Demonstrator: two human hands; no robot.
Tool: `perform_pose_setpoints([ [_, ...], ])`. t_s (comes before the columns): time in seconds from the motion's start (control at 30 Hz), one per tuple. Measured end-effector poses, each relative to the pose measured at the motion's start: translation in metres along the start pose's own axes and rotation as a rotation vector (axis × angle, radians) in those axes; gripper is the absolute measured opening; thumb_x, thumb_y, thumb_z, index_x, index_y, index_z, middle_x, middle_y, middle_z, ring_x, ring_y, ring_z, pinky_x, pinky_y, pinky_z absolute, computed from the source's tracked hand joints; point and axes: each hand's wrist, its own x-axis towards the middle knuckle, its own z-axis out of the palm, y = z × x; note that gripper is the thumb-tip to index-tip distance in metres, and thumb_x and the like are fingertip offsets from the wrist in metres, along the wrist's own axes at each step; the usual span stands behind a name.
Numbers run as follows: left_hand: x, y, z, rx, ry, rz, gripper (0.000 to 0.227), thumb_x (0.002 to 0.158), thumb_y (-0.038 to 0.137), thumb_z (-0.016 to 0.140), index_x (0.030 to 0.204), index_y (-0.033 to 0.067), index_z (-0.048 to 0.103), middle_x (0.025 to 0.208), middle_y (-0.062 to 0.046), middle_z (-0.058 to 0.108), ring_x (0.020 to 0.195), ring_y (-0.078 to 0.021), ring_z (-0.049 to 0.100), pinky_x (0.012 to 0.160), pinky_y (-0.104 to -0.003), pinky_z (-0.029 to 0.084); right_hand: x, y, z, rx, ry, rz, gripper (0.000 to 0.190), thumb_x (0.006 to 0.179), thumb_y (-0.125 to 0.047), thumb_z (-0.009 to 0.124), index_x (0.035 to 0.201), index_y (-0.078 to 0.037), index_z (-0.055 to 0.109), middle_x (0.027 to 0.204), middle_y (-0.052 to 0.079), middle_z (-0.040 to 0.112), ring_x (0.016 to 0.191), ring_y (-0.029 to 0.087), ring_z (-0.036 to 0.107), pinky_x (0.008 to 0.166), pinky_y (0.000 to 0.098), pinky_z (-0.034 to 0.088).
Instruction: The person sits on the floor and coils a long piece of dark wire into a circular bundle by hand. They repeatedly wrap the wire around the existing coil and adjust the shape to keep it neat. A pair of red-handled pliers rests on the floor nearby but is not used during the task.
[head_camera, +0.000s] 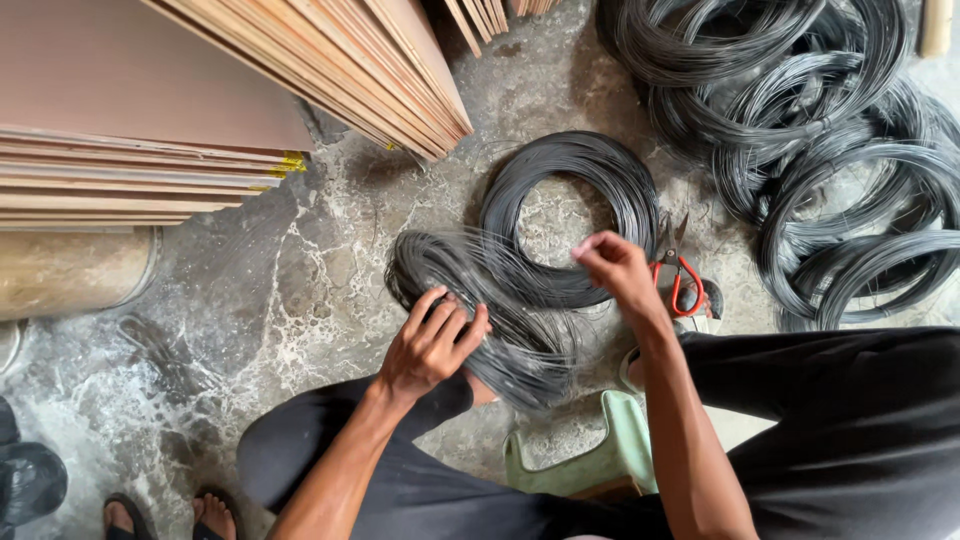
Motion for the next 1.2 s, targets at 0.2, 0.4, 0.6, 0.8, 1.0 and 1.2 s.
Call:
perform_pose_setpoints([
  [0.2,-0.005,0.001,-0.001,-0.011,-0.025,-0.007,0.024,0.088,-0.007,0.042,0.105,-0.0050,0.058,0.067,-0.012,0.049,0.066,-0.0248,0.057,0.077,-0.042,0.052,-0.085,-0.056,0.065,-0.212,-0.289,-0.097,0.018,0.083,-0.014,0.062,0.095,-0.002,0.057,0.087,0.018,0.067,0.083,0.029,0.066,0.073,0.0411,0.053],
  [0.4,-0.015,0.002,0.002,0.067,-0.012,-0.024,0.024,0.088,-0.005,0.042,0.103,-0.0030,0.060,0.070,-0.011,0.049,0.066,-0.0233,0.056,0.076,-0.041,0.053,-0.105,-0.060,0.075,-0.465,-0.363,-0.188,0.020,0.090,-0.031,0.051,0.101,-0.015,0.057,0.076,0.009,0.067,0.071,0.026,0.067,0.063,0.0363,0.051],
  [0.6,-0.025,0.008,0.011,0.161,0.055,-0.062,0.012,0.089,0.005,0.050,0.087,0.0003,0.061,0.083,-0.018,0.053,0.076,-0.0270,0.059,0.077,-0.041,0.054,-0.117,-0.082,0.081,-0.437,-0.366,-0.452,0.019,0.090,-0.014,0.050,0.103,-0.006,0.063,0.075,0.016,0.062,0.070,0.033,0.064,0.062,0.0377,0.051],
  [0.8,-0.002,0.014,-0.010,0.099,0.008,-0.047,0.015,0.087,0.013,0.058,0.081,0.0006,0.051,0.073,-0.012,0.055,0.070,-0.0243,0.061,0.081,-0.046,0.052,-0.120,-0.097,0.073,-0.300,-0.473,-0.468,0.020,0.088,-0.012,0.053,0.100,-0.003,0.066,0.073,0.018,0.062,0.067,0.035,0.062,0.062,0.0424,0.050],
  [1.0,-0.011,0.007,-0.003,0.108,0.045,0.017,0.011,0.088,0.000,0.050,0.092,-0.0002,0.060,0.066,-0.012,0.051,0.064,-0.0240,0.059,0.077,-0.046,0.054,-0.039,-0.017,-0.003,-0.546,0.301,-0.348,0.062,0.080,-0.027,0.075,0.124,0.005,0.045,0.101,0.025,0.050,0.098,0.040,0.052,0.078,0.0468,0.050],
  [1.2,-0.002,0.006,-0.008,0.082,0.072,0.036,0.012,0.088,-0.002,0.050,0.092,-0.0014,0.062,0.071,-0.014,0.054,0.065,-0.0240,0.059,0.074,-0.044,0.054,0.011,0.064,-0.006,0.113,0.026,0.269,0.041,0.088,-0.020,0.062,0.122,-0.001,0.049,0.085,0.014,0.065,0.079,0.019,0.066,0.071,0.0325,0.053],
])
